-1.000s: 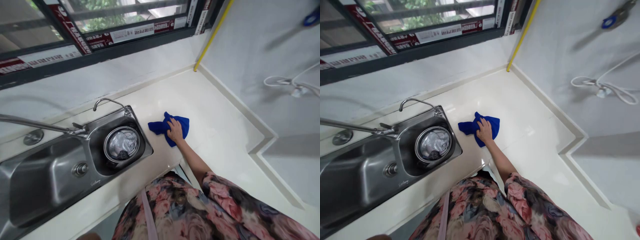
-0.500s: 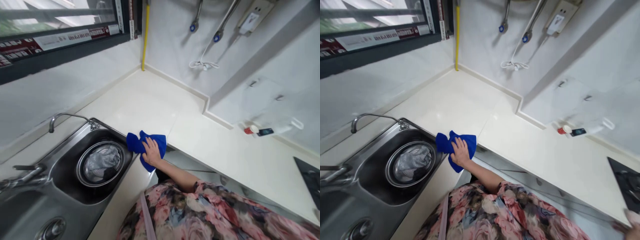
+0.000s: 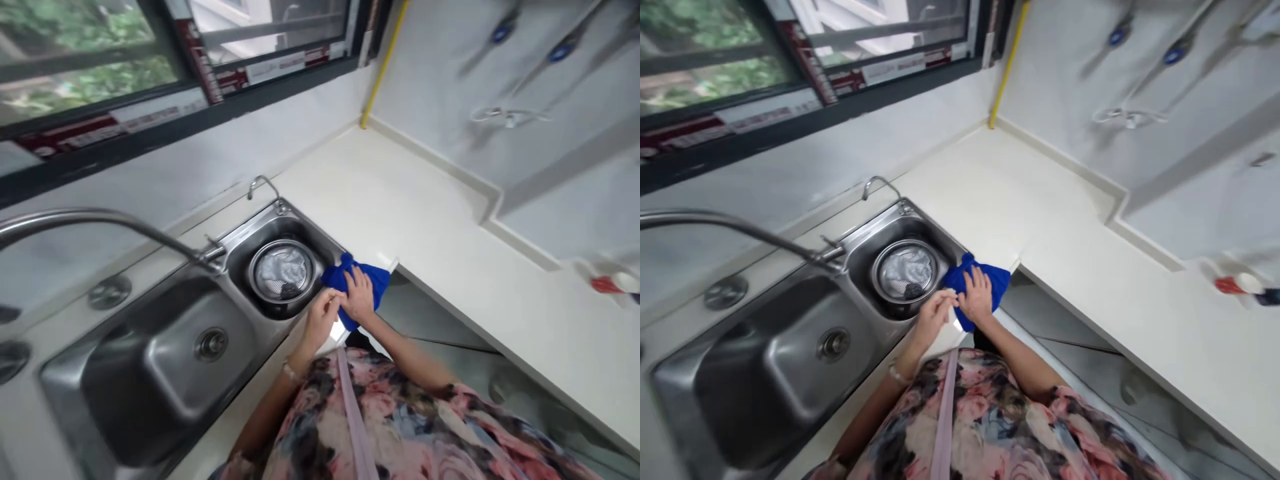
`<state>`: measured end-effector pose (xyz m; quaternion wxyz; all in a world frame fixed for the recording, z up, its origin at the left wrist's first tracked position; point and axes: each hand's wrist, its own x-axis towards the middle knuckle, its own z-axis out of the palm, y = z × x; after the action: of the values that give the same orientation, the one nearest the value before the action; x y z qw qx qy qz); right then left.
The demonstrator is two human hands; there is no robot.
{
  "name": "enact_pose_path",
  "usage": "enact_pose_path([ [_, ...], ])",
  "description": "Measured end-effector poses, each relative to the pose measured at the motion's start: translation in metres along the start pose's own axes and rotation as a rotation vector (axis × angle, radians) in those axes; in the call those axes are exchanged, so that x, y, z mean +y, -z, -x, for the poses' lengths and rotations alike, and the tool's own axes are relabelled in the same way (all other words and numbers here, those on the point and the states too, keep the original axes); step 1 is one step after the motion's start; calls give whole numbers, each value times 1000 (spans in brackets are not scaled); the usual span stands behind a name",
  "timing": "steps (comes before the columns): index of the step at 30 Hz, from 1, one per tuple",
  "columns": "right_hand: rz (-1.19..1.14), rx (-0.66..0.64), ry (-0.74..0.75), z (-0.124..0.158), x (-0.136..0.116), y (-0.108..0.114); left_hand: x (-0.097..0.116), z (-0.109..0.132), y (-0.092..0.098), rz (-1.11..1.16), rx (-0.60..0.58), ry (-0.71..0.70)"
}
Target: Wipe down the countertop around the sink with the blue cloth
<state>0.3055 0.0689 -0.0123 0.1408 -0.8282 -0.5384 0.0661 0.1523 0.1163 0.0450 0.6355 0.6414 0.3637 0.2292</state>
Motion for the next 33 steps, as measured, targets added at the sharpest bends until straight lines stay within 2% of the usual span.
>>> enact_pose_path([
  [2,-2,43,20,0,3,-4,-21,14,5,-43,11,88],
  [4,-11,91,49,-1,5,-8,-40,24,5,-155,-5,78],
  [8,-28,164,105,0,6,-13,-61,30,4,-423,-3,-192],
  [10,-46,180,118,0,6,-16,-66,28,4,-492,39,-257],
  [14,-166,147,101,-3,11,-19,-72,23,4,-552,117,-306],
  [17,-420,23,97,-20,30,-8,-76,25,4,-575,157,-349],
  [19,-614,-60,92,-45,49,12,-77,26,4,-597,178,-380],
  [21,-722,-35,55,-84,68,44,-77,28,4,-632,199,-415],
  [25,-731,243,16,-181,97,132,-75,26,3,-685,234,-497],
  [28,-800,375,-18,-246,110,187,-74,24,2,-711,256,-522],
  [30,-812,405,-92,-274,117,206,-73,24,1,-729,270,-511],
  [33,-693,339,-237,-293,128,202,-73,25,0,-749,275,-470],
])
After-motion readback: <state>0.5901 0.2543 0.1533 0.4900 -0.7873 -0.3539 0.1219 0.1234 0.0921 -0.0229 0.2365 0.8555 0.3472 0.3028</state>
